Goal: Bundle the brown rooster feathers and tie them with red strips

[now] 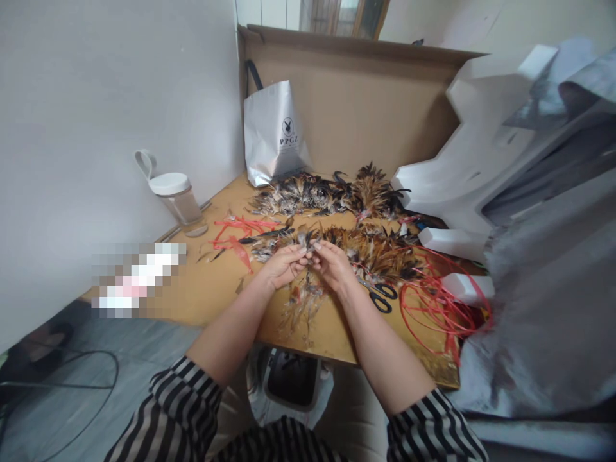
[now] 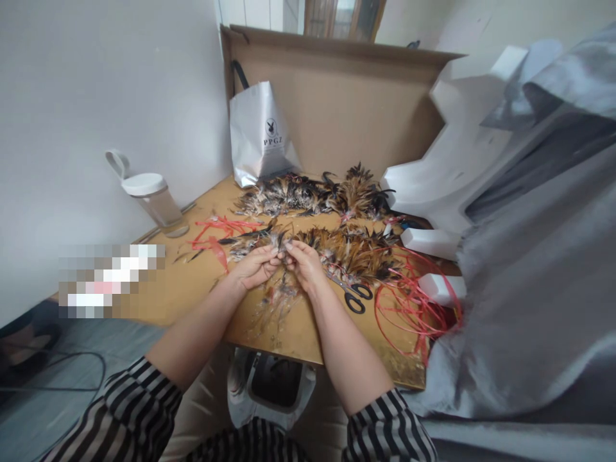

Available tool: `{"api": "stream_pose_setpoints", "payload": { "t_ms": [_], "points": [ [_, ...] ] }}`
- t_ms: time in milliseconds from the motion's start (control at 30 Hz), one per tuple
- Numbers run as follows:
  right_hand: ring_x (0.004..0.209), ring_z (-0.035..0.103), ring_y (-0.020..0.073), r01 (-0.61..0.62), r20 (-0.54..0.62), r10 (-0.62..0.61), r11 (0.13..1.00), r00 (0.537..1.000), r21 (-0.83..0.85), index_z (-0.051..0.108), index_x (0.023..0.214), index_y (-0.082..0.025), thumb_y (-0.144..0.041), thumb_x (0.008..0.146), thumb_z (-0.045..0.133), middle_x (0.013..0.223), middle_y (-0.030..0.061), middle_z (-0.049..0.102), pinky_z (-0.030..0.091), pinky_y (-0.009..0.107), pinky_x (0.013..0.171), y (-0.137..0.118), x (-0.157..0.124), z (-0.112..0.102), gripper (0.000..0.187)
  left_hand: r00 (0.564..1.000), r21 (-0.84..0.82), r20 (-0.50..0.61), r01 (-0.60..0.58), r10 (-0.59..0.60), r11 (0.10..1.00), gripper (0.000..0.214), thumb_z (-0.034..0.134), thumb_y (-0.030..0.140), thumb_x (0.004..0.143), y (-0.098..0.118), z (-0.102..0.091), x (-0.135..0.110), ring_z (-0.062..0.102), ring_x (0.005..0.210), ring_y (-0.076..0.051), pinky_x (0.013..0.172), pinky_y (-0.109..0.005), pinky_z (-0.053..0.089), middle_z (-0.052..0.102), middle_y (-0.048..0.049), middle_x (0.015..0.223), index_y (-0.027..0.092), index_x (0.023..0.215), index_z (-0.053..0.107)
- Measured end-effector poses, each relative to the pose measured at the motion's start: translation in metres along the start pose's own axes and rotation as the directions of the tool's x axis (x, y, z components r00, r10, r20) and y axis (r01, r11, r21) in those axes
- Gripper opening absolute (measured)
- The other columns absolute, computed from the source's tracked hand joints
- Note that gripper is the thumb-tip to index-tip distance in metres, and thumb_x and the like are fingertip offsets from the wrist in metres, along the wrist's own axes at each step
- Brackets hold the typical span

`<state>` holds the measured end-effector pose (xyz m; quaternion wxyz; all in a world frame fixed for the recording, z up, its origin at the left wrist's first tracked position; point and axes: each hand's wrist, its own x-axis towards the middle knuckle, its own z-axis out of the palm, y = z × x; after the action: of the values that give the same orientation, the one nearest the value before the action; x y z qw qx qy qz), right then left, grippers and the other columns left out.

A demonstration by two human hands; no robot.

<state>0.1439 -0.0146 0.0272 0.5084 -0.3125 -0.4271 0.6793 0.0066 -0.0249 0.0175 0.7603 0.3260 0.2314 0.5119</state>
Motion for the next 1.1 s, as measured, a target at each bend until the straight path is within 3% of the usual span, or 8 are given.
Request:
{"api": "stream_pose_setpoints", "payload": {
  "t_ms": [133, 267, 533, 733, 1100],
  "points": [
    [0.047, 0.041, 0.0056, -0.004, 0.066, 0.003, 1.000, 0.998, 0.020, 0.059, 0.073, -0.017, -0.031, 0.057, 0.071, 0.059, -0.0012, 0.058, 0.028, 0.018, 0.042, -0.003, -0.002, -0.001, 0.024, 0.999, -0.041, 0.027, 0.043, -0.042, 0.998, 0.013, 0.066, 0.012, 0.066, 0.002, 0.000, -0.002, 0.044, 0.049, 0.000, 0.041, -0.009, 0.032, 0.055, -0.0025, 0.067, 0.009, 0.077, 0.062],
    [0.045, 0.040, 0.0056, 0.040, 0.015, -0.039, 0.998, 0.999, -0.039, 0.055, 0.062, -0.016, -0.032, 0.056, 0.072, 0.055, -0.0020, 0.057, 0.027, 0.019, 0.043, -0.002, -0.001, 0.000, 0.024, 1.000, 0.019, 0.000, 0.022, -0.022, 1.000, 0.013, 0.067, 0.014, 0.065, 0.001, -0.001, -0.001, 0.047, 0.050, -0.001, 0.043, -0.010, 0.033, 0.057, -0.0032, 0.069, 0.009, 0.075, 0.061],
    [0.043, 0.037, 0.0058, 0.162, -0.089, -0.190, 0.954, 0.978, -0.254, 0.056, 0.063, -0.016, -0.036, 0.061, 0.068, 0.047, -0.0053, 0.049, 0.026, 0.020, 0.045, 0.001, 0.002, -0.006, 0.024, 0.982, 0.321, -0.146, -0.070, 0.122, 0.945, 0.022, 0.069, 0.027, 0.064, -0.006, 0.003, 0.002, 0.051, 0.046, -0.004, 0.039, -0.013, 0.033, 0.064, -0.0058, 0.067, 0.009, 0.073, 0.059],
    [0.049, 0.041, 0.0071, 0.222, -0.097, -0.282, 0.890, 0.955, -0.399, 0.057, 0.064, -0.015, -0.037, 0.062, 0.066, 0.054, -0.0039, 0.052, 0.031, 0.021, 0.050, 0.005, 0.005, -0.008, 0.024, 0.984, 0.337, -0.139, -0.063, 0.115, 0.939, 0.023, 0.070, 0.027, 0.062, -0.007, 0.004, 0.003, 0.051, 0.047, -0.004, 0.041, -0.013, 0.035, 0.063, -0.0044, 0.064, 0.009, 0.071, 0.059],
    [0.048, 0.043, 0.0074, 0.143, -0.139, -0.199, 0.931, 0.970, -0.336, 0.057, 0.064, -0.016, -0.035, 0.061, 0.066, 0.053, -0.0036, 0.054, 0.033, 0.021, 0.050, 0.005, 0.001, 0.000, 0.022, 0.976, 0.311, -0.192, -0.036, 0.100, 0.950, 0.019, 0.071, 0.023, 0.061, -0.006, 0.008, 0.002, 0.051, 0.048, -0.003, 0.045, -0.014, 0.037, 0.062, -0.0030, 0.060, 0.008, 0.066, 0.060]
  ]
}}
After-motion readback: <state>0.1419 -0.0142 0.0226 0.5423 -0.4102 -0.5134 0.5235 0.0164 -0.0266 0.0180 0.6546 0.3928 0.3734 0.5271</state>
